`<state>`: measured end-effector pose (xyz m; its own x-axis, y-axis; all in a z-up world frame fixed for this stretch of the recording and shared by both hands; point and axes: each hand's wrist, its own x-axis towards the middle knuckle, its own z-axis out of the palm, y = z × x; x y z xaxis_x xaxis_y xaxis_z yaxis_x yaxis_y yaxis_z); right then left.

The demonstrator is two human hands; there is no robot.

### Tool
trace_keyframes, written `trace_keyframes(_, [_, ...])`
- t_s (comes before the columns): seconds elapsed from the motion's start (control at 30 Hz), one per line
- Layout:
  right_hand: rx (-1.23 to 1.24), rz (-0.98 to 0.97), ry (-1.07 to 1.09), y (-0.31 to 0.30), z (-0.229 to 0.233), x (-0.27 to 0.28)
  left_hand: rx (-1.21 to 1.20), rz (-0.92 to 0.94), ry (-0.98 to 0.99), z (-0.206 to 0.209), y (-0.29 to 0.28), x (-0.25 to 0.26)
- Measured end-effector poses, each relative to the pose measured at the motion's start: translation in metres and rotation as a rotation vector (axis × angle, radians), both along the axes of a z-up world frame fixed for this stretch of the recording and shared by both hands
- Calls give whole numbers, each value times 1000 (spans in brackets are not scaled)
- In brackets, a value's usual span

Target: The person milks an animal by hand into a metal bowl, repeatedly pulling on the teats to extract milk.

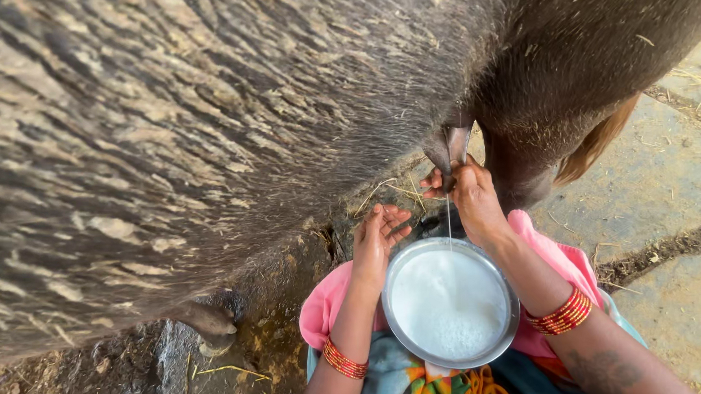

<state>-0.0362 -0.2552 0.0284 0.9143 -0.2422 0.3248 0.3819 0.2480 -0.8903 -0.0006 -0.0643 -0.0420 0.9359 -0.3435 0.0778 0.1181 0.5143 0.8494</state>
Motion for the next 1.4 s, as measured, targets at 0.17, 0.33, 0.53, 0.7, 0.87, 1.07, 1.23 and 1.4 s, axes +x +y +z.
trace_keyframes(0.17, [-24, -22, -6, -2, -8, 1, -15, -6, 20, 0, -6, 4])
trace_keyframes(0.33, [6, 49, 15, -16, -19, 7, -19, -1, 9, 3, -7, 3])
trace_keyframes(0.53, [-328, -127, 307, -44, -29, 85, -21, 19, 1, 20, -2, -5])
trace_keyframes(0.7, [-181, -231, 383, -78, -43, 222, 1, 49, 59, 27, 2, -8])
trace_keyframes(0.87, [370, 27, 303, -100, -91, 238, 0, 29, 24, 32, 5, -4])
trace_keyframes(1.07, [48, 118, 157, -65, -52, 116, -12, 4, 24, 18, 0, 3])
trace_keyframes(1.23, [-73, 45, 94, -6, 16, 42, -9, 19, 14, 7, 2, 5])
trace_keyframes(1.4, [-43, 17, 95, 0, 2, 36, 26, 37, -10, 14, -4, 7])
